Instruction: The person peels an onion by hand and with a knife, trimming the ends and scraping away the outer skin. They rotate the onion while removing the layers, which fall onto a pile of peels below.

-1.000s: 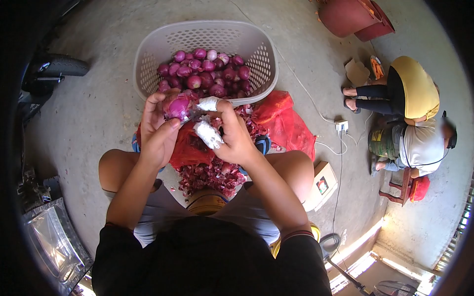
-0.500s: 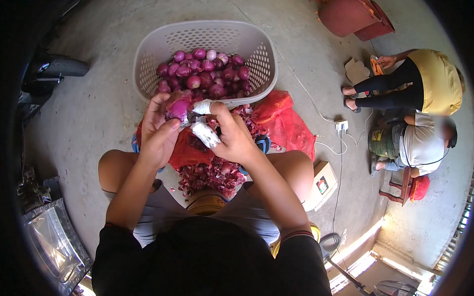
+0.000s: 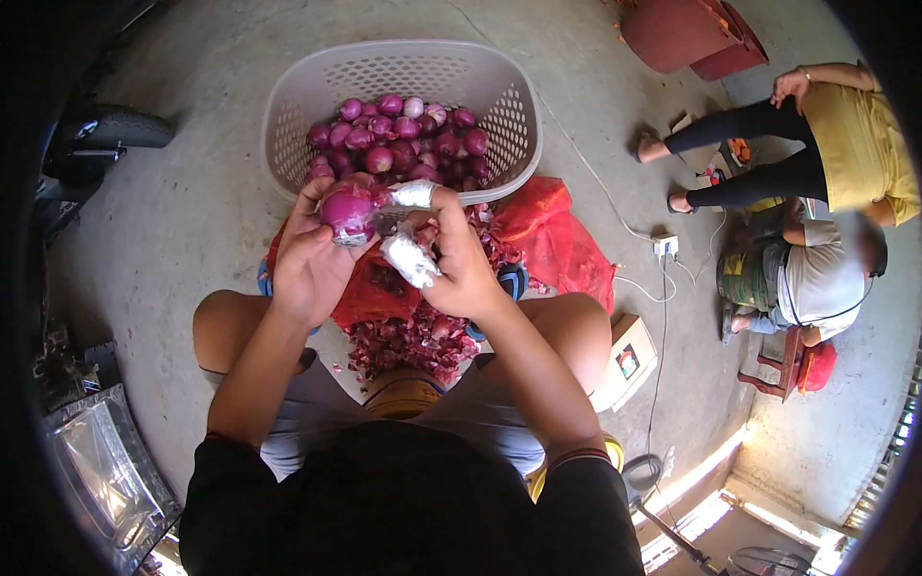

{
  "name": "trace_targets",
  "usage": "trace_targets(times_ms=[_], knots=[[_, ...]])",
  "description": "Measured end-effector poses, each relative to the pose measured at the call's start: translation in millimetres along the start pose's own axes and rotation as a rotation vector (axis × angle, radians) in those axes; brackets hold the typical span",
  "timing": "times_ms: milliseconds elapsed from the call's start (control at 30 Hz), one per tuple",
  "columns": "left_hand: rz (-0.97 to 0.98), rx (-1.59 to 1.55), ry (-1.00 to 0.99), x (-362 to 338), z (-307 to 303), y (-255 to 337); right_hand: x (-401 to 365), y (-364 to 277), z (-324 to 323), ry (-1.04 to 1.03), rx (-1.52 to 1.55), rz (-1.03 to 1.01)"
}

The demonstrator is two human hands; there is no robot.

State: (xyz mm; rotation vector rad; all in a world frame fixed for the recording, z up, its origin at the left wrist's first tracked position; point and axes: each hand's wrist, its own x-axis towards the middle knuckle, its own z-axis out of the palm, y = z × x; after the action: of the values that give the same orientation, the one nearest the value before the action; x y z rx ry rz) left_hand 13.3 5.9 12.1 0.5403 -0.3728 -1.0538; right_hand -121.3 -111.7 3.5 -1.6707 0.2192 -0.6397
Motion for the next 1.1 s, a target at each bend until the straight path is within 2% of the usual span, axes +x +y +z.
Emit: trace_targets(times_ms=[167,267,367,467,567,667,767,800,900,933,1033,1100], knots=[[-0.026,-0.038,-0.005,-0.9,1.9,0.0,-0.4,0.3,1.5,-0.042,-0.121,-0.062],[0.005,0.158,-0.050,-2.3,-0.4,-2.4,1.4,3.2,0.8,-0.006,-0.165,-0.087],[0.021,0.181,-0.085,-1.0,-0.8,-1.9,2.9,9.6,-4.8,-0.002,-0.142,-0.110],[0.090,0.393,-0.099,0.9,-0.1,0.8,5.4,5.5,-6.3,0.044,-0.131,-0.111],[0.192,0.505,-0.089,4.4,-1.4,2.8,5.5,-1.2,-10.4,0.038,-0.215,-0.091],[0.222,0.453,-0.133,6.5,-3.4,7.7,4.3,1.1,-8.8,0.062,-0.214,-0.059],[0.136,0.246,-0.138,5.7,-7.4,11.3,9.5,-2.1,-8.3,0.136,-0.154,-0.009],[0.159,0.308,-0.126,6.0,-6.7,11.2,10.0,-2.8,-10.5,0.114,-0.100,0.066],[0.215,0.494,-0.096,7.0,-5.0,10.1,8.0,-11.3,-9.9,0.142,-0.136,0.115],[0.223,0.554,-0.087,7.8,-6.6,8.5,7.6,-15.8,-14.2,0.058,-0.294,0.097],[0.208,0.645,-0.071,7.0,-3.8,8.4,6.2,-8.0,-14.5,-0.054,-0.406,-0.131],[0.177,0.651,-0.068,5.9,-5.2,7.9,4.4,-5.0,-14.9,-0.097,-0.406,-0.088]])
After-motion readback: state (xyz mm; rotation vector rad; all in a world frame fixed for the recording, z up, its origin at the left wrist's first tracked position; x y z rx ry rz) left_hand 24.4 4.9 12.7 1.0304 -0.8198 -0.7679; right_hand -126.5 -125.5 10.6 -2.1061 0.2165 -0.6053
